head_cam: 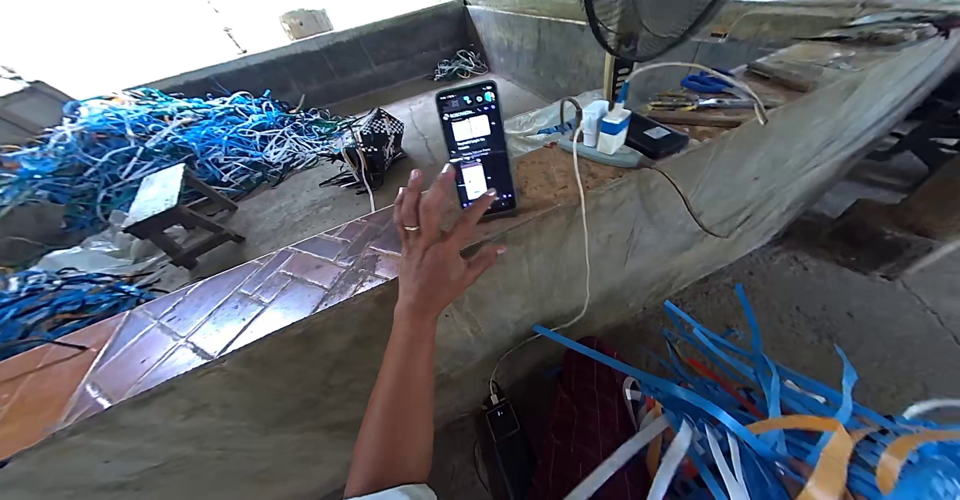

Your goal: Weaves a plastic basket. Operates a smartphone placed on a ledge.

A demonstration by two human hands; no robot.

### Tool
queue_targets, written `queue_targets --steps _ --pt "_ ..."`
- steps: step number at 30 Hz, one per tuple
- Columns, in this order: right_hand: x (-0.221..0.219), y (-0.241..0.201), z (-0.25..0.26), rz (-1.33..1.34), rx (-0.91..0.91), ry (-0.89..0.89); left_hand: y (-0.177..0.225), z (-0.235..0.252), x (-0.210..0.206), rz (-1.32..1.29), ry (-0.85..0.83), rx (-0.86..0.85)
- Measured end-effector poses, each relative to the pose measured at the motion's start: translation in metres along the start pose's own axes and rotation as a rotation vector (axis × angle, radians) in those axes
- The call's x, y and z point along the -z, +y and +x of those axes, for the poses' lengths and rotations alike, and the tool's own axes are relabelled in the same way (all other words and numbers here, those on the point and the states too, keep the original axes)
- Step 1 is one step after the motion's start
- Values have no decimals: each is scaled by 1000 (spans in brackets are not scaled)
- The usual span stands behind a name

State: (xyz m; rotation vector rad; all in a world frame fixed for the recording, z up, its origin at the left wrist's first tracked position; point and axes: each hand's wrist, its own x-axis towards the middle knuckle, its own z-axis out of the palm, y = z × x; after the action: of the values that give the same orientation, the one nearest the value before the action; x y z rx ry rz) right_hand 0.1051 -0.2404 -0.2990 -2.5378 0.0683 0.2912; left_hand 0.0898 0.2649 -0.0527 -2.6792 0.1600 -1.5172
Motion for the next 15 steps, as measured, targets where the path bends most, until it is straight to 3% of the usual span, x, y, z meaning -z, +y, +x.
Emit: queue_targets --steps 3,5,15 --pt "-9 17 2 19 86 91 7 -8 -2 -210 188 -45" --pt "-13 22 6 7 71 112 30 -19 -6 -354 197 -55" --pt "0 7 1 0 -31 4 195 -124 -88 -935 -470 -24"
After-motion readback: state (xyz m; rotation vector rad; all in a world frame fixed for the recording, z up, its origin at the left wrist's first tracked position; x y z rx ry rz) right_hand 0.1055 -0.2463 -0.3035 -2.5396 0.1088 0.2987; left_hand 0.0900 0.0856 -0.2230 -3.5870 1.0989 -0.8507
